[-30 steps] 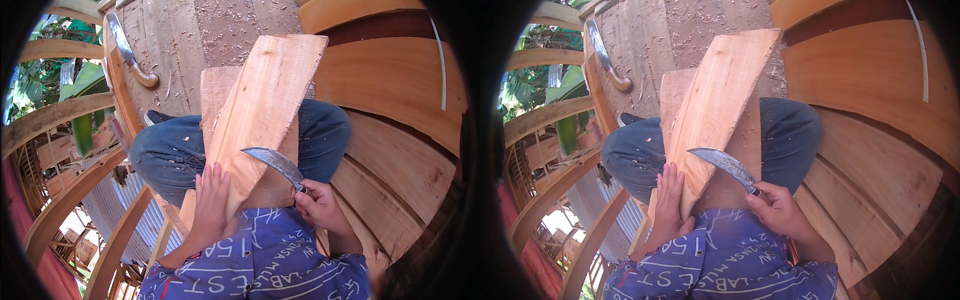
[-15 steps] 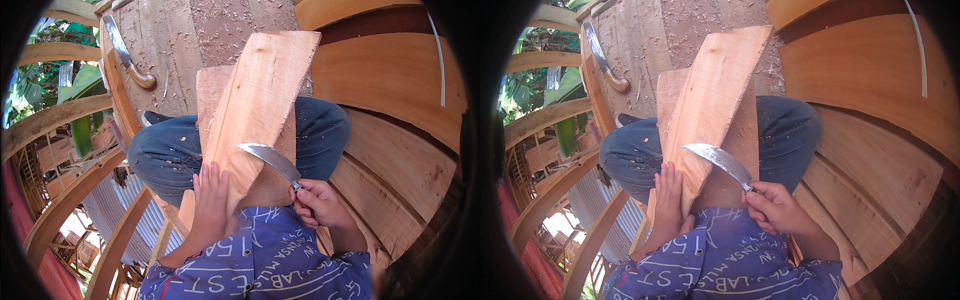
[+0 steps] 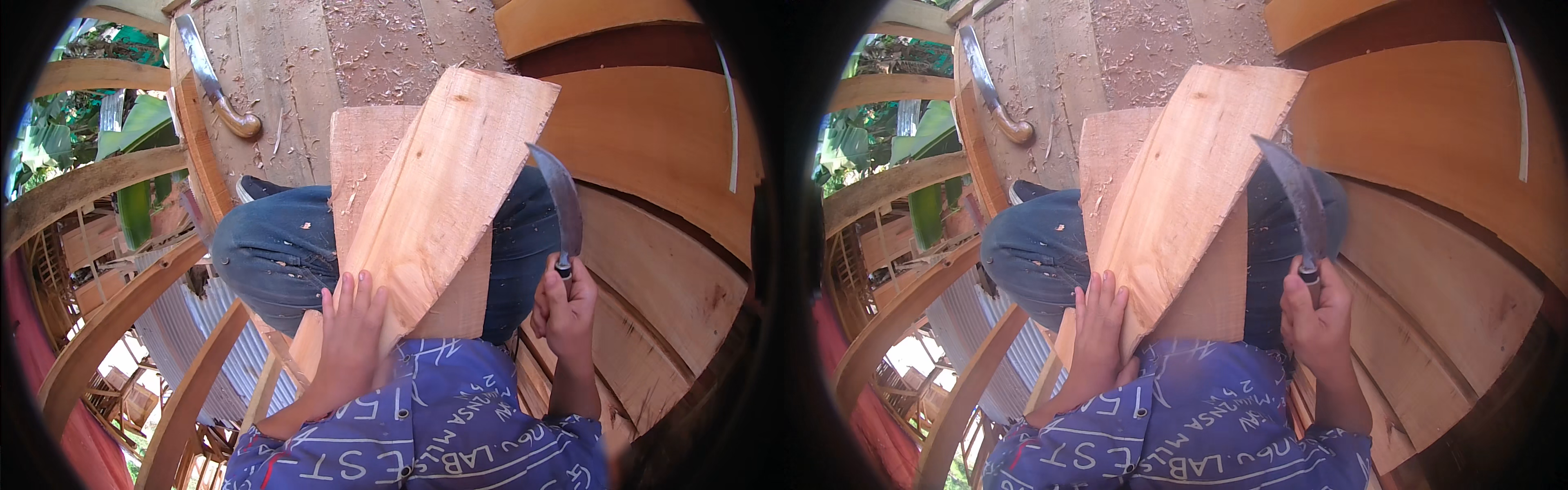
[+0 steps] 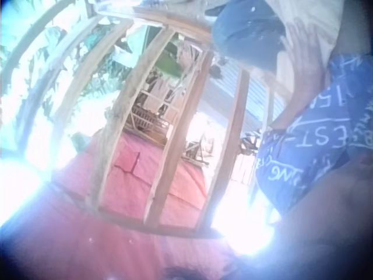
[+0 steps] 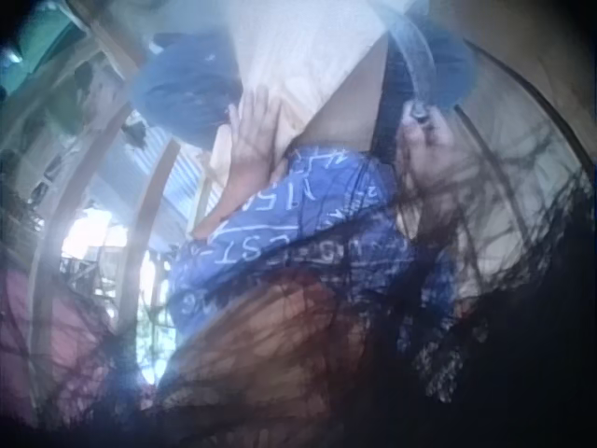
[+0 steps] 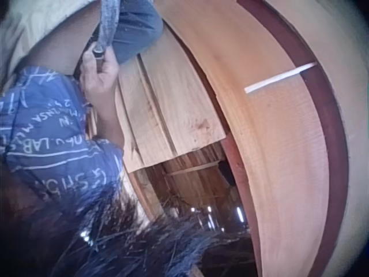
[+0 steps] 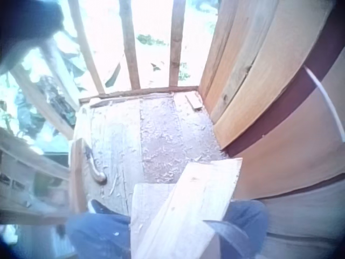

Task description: The person sits cross-legged and uses a curved knife to shave and shape a rectangular wooden plank resting on their lap. They repeatedly scrape the surface and edges, removing thin wood shavings and refining the plank's profile.

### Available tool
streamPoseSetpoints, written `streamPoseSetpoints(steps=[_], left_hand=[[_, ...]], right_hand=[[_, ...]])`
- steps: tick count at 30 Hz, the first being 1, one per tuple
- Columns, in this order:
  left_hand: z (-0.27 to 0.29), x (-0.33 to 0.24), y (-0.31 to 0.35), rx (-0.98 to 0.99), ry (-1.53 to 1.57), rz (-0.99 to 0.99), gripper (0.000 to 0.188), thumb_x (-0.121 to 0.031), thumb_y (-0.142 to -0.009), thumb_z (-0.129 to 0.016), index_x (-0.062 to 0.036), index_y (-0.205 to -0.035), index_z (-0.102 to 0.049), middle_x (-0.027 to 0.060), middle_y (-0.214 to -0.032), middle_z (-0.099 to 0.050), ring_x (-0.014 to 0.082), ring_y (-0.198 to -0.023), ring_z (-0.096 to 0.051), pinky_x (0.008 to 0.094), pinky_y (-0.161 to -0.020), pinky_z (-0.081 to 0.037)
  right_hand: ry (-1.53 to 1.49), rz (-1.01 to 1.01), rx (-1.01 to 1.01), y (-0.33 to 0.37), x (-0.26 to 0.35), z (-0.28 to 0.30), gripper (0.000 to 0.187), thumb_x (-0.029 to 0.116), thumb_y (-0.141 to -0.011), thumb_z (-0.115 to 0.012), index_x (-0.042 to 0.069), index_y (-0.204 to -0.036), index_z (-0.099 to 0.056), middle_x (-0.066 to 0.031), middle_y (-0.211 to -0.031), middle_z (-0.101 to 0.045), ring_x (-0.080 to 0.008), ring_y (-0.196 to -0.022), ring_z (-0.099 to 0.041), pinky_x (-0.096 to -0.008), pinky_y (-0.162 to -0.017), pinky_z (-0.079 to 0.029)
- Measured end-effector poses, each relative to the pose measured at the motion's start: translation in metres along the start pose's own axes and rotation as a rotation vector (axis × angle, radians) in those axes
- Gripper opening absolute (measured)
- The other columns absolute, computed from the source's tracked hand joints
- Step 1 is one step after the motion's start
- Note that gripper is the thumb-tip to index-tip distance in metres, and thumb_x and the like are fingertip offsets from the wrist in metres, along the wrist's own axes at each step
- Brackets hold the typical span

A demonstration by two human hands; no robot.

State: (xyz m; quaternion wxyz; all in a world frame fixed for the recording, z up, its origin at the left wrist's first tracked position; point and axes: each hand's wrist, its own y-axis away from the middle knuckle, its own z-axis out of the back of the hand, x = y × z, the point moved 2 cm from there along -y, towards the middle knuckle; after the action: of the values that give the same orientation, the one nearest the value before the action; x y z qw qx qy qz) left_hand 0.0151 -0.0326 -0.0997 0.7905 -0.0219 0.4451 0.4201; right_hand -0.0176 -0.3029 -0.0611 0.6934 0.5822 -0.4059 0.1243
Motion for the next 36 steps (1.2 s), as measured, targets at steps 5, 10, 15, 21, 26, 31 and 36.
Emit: streamPoseSetpoints(steps=[5, 10, 15, 21, 26, 31, 36], left_hand=[[0.007, -0.006, -0.001, 0.050, -0.008, 0.056, 0.100, -0.001, -0.055, -0.065, -0.0008, -0.147, -0.026, 0.0298, -0.155, -0.019, 0.0485, -0.145, -0.011, 0.0640, -0.115, -0.004], [0.006, 0.001, 0.001, -0.032, 0.117, -0.003, 0.095, 0.002, -0.058, -0.063, -0.0009, -0.145, -0.026, 0.0299, -0.155, -0.020, 0.0490, -0.145, -0.013, 0.0635, -0.115, -0.004], [0.010, 0.003, 0.007, -0.039, 0.154, 0.022, 0.084, -0.007, -0.064, -0.076, 0.0008, -0.135, -0.032, 0.0331, -0.152, -0.022, 0.0520, -0.143, -0.016, 0.0653, -0.113, -0.008], [0.003, 0.003, -0.001, -0.090, 0.148, -0.062, 0.061, 0.001, -0.064, -0.063, -0.0028, -0.118, -0.034, 0.0375, -0.151, -0.020, 0.0551, -0.142, -0.013, 0.0640, -0.114, -0.005], [0.001, 0.016, 0.010, -0.124, 0.224, -0.092, 0.056, -0.007, -0.070, -0.073, -0.0031, -0.113, -0.037, 0.0387, -0.151, -0.019, 0.0575, -0.141, -0.014, 0.0658, -0.112, -0.007], [0.005, 0.008, 0.005, -0.066, 0.152, -0.070, 0.057, 0.000, -0.065, -0.061, -0.0060, -0.112, -0.030, 0.0402, -0.151, -0.017, 0.0564, -0.143, -0.009, 0.0637, -0.114, -0.003], [0.004, 0.015, 0.005, -0.128, 0.211, -0.109, 0.056, -0.010, -0.071, -0.074, -0.0043, -0.113, -0.037, 0.0386, -0.151, -0.019, 0.0572, -0.142, -0.012, 0.0654, -0.113, -0.005]], right_hand=[[-0.047, -0.472, 0.552, 0.027, -0.023, -0.028, 0.015, 0.017, -0.101, -0.052, 0.003, -0.102, -0.051, 0.0032, -0.062, -0.047, -0.0017, -0.045, -0.041, -0.0190, -0.039, -0.032], [-0.023, -0.332, 0.363, 0.023, -0.022, -0.019, 0.017, 0.015, -0.100, -0.053, -0.001, -0.101, -0.058, 0.0021, -0.063, -0.050, -0.0020, -0.046, -0.042, -0.0185, -0.040, -0.031], [0.036, 0.378, -0.449, 0.014, -0.014, 0.028, 0.016, 0.017, -0.101, -0.052, 0.002, -0.099, -0.049, 0.0027, -0.060, -0.045, -0.0041, -0.045, -0.041, -0.0202, -0.041, -0.034], [-0.017, -0.339, 0.471, 0.043, -0.015, -0.009, 0.026, 0.030, -0.101, -0.052, 0.004, -0.102, -0.047, 0.0015, -0.057, -0.039, -0.0068, -0.040, -0.039, -0.0222, -0.036, -0.033], [-0.276, 0.248, -0.389, -0.002, -0.017, 0.040, 0.022, 0.029, -0.103, -0.047, 0.007, -0.097, -0.046, 0.0014, -0.060, -0.044, -0.0052, -0.040, -0.040, -0.0231, -0.034, -0.034], [-0.280, -0.076, 0.186, 0.032, -0.020, 0.016, 0.020, 0.027, -0.104, -0.047, 0.008, -0.098, -0.045, 0.0011, -0.057, -0.042, -0.0053, -0.040, -0.040, -0.0231, -0.033, -0.034], [0.081, -0.232, 0.421, 0.024, -0.028, -0.009, 0.016, 0.022, -0.102, -0.049, 0.006, -0.098, -0.048, 0.0014, -0.057, -0.041, -0.0048, -0.046, -0.043, -0.0215, -0.039, -0.035]])
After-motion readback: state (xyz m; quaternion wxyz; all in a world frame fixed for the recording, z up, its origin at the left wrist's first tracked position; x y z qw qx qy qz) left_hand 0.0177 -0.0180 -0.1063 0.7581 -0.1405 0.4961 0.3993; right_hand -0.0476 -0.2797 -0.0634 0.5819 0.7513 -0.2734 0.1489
